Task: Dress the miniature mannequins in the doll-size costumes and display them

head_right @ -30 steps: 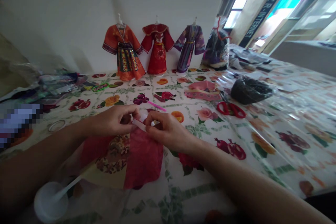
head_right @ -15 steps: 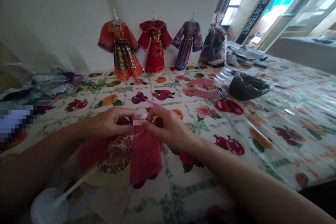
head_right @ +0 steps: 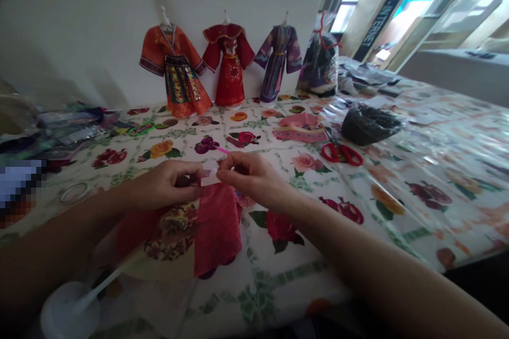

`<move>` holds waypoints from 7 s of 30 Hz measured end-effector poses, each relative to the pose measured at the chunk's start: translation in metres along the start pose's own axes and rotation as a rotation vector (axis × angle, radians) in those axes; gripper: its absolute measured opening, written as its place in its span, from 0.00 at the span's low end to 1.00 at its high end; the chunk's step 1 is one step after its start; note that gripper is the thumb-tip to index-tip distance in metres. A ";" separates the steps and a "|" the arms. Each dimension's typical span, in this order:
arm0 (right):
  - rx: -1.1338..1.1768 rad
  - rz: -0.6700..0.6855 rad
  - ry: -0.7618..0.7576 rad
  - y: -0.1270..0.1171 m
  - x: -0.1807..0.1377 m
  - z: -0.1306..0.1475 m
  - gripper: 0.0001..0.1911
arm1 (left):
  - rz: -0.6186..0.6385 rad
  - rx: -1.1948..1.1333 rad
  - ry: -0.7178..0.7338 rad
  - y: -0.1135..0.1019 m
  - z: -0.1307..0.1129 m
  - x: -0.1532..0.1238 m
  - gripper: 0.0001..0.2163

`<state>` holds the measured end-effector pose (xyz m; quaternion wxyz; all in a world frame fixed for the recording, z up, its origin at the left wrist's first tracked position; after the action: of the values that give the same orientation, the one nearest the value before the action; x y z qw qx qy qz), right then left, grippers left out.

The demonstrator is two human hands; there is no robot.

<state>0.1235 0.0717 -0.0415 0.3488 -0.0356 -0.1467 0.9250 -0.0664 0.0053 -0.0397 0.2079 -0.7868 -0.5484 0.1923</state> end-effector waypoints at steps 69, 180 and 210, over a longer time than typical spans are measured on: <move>0.252 -0.166 -0.007 0.031 -0.008 -0.018 0.13 | 0.110 -0.264 -0.104 -0.007 0.003 -0.005 0.05; 0.358 -0.131 -0.051 0.031 -0.006 -0.029 0.11 | 0.040 -0.257 -0.105 -0.003 0.008 -0.001 0.08; 0.357 -0.144 -0.054 0.031 -0.006 -0.027 0.11 | 0.051 -0.287 -0.081 -0.004 0.009 -0.001 0.10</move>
<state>0.1127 0.0527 -0.0767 0.4110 0.0623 0.0083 0.9095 -0.0741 0.0063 -0.0448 0.0661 -0.8138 -0.5579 0.1486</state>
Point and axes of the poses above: each hand's wrist, its own x-axis towards the middle knuckle, its own y-axis out of the palm, z = x × y, the point moved 3 cm from there along x, towards the middle knuckle, and after that the axes turned 3 degrees about -x, right-handed, at the moved point
